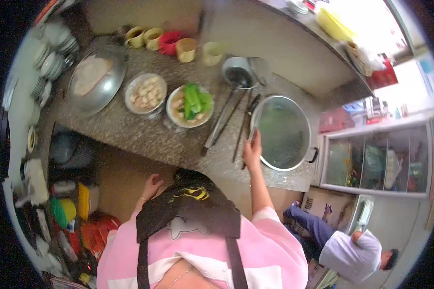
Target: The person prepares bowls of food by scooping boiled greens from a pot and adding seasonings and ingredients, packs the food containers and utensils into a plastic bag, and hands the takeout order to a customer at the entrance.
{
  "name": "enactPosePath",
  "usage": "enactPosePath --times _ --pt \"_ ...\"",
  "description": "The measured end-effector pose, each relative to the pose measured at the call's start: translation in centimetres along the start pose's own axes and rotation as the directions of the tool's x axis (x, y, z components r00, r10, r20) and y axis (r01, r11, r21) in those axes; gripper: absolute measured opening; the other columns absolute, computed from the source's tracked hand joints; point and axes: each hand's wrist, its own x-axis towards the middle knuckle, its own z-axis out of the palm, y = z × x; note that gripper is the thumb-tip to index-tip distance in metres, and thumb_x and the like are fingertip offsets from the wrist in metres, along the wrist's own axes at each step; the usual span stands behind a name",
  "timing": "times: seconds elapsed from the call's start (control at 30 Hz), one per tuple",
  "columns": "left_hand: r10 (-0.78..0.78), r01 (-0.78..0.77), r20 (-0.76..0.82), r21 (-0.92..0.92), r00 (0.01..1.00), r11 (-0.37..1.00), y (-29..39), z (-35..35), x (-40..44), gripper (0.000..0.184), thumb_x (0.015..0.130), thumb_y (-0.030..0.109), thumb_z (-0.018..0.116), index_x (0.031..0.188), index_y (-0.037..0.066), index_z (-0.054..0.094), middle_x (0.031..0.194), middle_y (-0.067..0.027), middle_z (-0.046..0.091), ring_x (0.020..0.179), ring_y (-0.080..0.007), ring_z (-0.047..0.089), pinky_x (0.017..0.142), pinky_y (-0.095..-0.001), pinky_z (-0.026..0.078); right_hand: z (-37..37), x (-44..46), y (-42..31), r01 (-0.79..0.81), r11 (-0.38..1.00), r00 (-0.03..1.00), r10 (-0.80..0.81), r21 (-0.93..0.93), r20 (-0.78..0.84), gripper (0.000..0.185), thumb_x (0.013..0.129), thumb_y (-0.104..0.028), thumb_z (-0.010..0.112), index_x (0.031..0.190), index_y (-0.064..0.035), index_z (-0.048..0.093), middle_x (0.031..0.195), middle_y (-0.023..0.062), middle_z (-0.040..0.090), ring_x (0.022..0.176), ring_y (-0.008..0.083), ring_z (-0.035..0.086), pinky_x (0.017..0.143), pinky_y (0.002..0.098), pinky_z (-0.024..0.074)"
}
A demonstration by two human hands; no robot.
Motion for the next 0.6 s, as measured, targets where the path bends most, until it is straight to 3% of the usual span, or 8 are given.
enactPosePath --times 0.1,0.13,0.17,0.3,0.37,0.43,0.5,0.6 --pt "0.026 -0.025 -0.014 0.044 1.0 0.999 2.6 -0.1 0.5 0.045 0.077 0.021 0.068 0.114 0.001 0.053 0.109 -0.0143 0.058 0.094 -0.025 0.059 0.076 -0.0344 0.05 0.3 3.3 4.7 0.152 0.886 0.988 -0.154 -0.439 0.03 0.064 0.084 0.0 0.048 0.142 -0.0049 0.02 0.134 0.0169 0.044 0.092 0.0196 0.054 0.076 0.031 0.0425" --pt "0.005 -0.004 -0.021 0.039 1.0 0.999 3.1 0.0 0.5 0.045 0.078 0.021 0.068 0.115 0.001 0.053 0.109 -0.0142 0.058 0.094 -0.0243 0.059 0.076 -0.0339 0.05 0.8 3.8 6.0 0.151 0.865 0.988 -0.146 -0.478 0.046 0.064 0.084 0.001 0.049 0.142 -0.005 0.022 0.136 0.0183 0.042 0.107 0.0239 0.057 0.088 0.0339 0.045" --pt "-0.023 0.024 -0.029 0.034 0.999 0.999 3.3 0.0 0.4 0.045 0.078 0.02 0.068 0.116 0.001 0.052 0.109 -0.0141 0.058 0.094 -0.0236 0.06 0.075 -0.0334 0.049 1.5 3.9 7.3 0.085 0.954 0.996 -0.073 -0.289 0.05 0.066 0.083 -0.003 0.054 0.141 -0.0041 0.022 0.127 0.0206 0.05 0.122 0.0262 0.046 0.097 0.0341 0.039" --pt "-0.04 0.04 0.043 -0.003 0.998 0.999 0.7 0.1 2.1 0.044 0.079 0.018 0.067 0.118 0.002 0.051 0.11 -0.0146 0.057 0.09 -0.0237 0.061 0.074 -0.0333 0.05 3.1 4.3 5.6 -0.117 0.886 0.987 0.152 -0.448 0.043 0.071 0.081 -0.01 0.061 0.141 -0.0068 0.023 0.113 0.0234 0.056 0.1 0.0357 0.058 0.083 0.0393 0.0463" --pt "-0.036 0.036 0.047 0.0 0.998 0.999 0.6 0.3 2.2 0.043 0.08 0.018 0.067 0.117 0.003 0.052 0.109 -0.0146 0.058 0.085 -0.0234 0.062 0.072 -0.0328 0.05 3.9 3.4 7.7 0.105 0.896 0.993 -0.121 -0.432 -0.011 0.073 0.079 -0.012 0.062 0.141 -0.0114 0.022 0.103 0.0209 0.06 0.09 0.0382 0.059 0.077 0.0421 0.0476" --pt "-0.014 0.012 0.039 0.04 0.999 0.999 -0.9 0.3 2.7 0.043 0.08 0.02 0.067 0.117 0.004 0.052 0.107 -0.0147 0.059 0.083 -0.023 0.063 0.072 -0.0328 0.05 4.1 2.6 8.0 -0.074 0.887 0.996 0.092 -0.456 0.016 0.067 0.081 -0.013 0.06 0.139 -0.0076 0.026 0.107 0.0229 0.058 0.093 0.0387 0.058 0.079 0.0415 0.047" --pt "0.02 -0.024 0.037 0.116 0.999 0.993 0.2 -0.5 3.8 0.043 0.08 0.023 0.068 0.116 0.004 0.053 0.101 -0.0144 0.062 0.081 -0.0203 0.063 0.07 -0.0316 0.051 4.4 2.3 9.8 0.061 0.858 0.998 -0.064 -0.51 0.011 0.063 0.08 -0.011 0.059 0.137 -0.0069 0.031 0.115 0.0244 0.053 0.104 0.0401 0.053 0.084 0.043 0.045" --pt "-0.06 0.06 0.016 -0.006 0.998 0.998 3.4 -2.0 4.0 0.039 0.081 0.023 0.067 0.114 0.005 0.055 0.099 -0.0127 0.063 0.079 -0.0182 0.062 0.07 -0.0304 0.05 4.9 2.6 8.6 0.055 0.839 0.998 -0.068 -0.542 -0.004 0.058 0.077 -0.007 0.061 0.131 -0.0054 0.038 0.117 0.0219 0.05 0.104 0.038 0.053 0.088 0.0416 0.0443"
